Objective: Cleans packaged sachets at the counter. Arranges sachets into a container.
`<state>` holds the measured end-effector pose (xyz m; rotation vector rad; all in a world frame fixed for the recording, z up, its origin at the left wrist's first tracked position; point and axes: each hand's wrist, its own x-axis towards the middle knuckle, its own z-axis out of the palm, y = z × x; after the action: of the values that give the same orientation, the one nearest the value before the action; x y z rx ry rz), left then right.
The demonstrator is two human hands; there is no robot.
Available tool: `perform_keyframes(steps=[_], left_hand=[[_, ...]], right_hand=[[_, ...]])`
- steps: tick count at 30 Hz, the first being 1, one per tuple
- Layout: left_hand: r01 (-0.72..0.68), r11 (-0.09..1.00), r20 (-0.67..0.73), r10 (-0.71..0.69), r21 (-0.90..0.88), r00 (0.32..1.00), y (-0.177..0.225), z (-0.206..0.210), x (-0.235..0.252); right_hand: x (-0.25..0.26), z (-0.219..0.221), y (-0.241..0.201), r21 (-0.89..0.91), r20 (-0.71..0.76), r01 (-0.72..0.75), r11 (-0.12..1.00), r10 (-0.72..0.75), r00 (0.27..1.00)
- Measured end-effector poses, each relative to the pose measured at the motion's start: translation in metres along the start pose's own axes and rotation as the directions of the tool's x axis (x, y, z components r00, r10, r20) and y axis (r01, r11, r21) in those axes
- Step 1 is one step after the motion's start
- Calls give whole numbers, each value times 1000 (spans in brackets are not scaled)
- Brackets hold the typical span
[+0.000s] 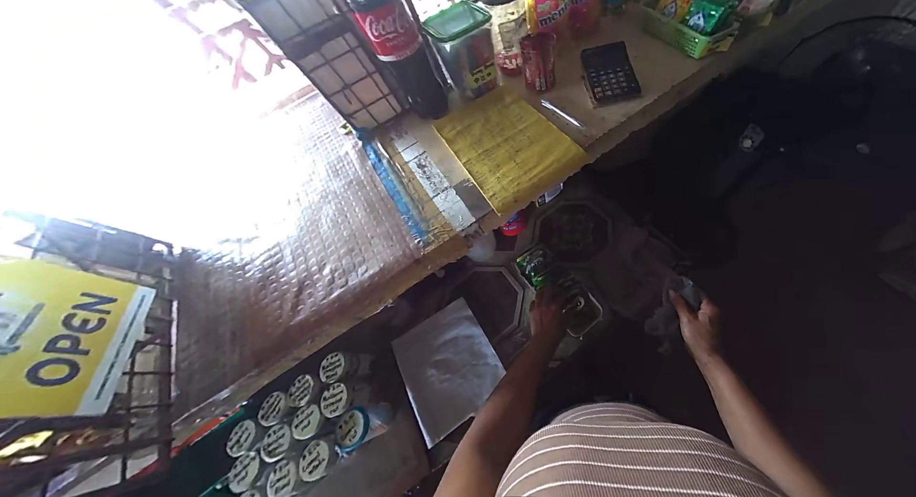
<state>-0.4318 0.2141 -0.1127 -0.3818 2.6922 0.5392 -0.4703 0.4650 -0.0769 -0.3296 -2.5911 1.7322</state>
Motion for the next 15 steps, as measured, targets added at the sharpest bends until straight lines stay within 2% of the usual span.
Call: perform_keyframes(steps=[2, 3, 5, 6, 8, 10, 13, 15], left_hand=[[9, 999, -6, -9, -35, 1000, -2, -2, -3], [-12, 996, -63, 7, -84, 998, -5, -4, -4], [-61, 973, -262, 1, -222, 965, -9, -10, -1], [-56, 957, -351, -49, -283, 935, -12, -17, 4], [3, 943, -415, -149, -332, 898, -25, -37, 22], [68, 962, -372, -166, -263, 913, -39, -54, 41], [162, 982, -167, -177, -100, 970, -45, -72, 67], [206, 978, -53, -206, -13, 977, -42, -75, 81]], right_hand=[[2, 0, 2, -2, 10, 6, 1000, -6, 1000], [3, 1, 3, 5, 13, 0, 1000, 0, 1000], [6, 2, 5, 25, 8, -5, 1000, 5, 1000], [8, 3, 5, 32, 10, -4, 999, 4, 1000], [10, 4, 4, 28, 14, 3, 1000, -3, 1000], [13, 5, 5, 3, 30, 6, 1000, -6, 1000], [16, 6, 4, -20, 38, 6, 1000, -5, 999], [16, 7, 3, -21, 36, 7, 1000, -6, 999]])
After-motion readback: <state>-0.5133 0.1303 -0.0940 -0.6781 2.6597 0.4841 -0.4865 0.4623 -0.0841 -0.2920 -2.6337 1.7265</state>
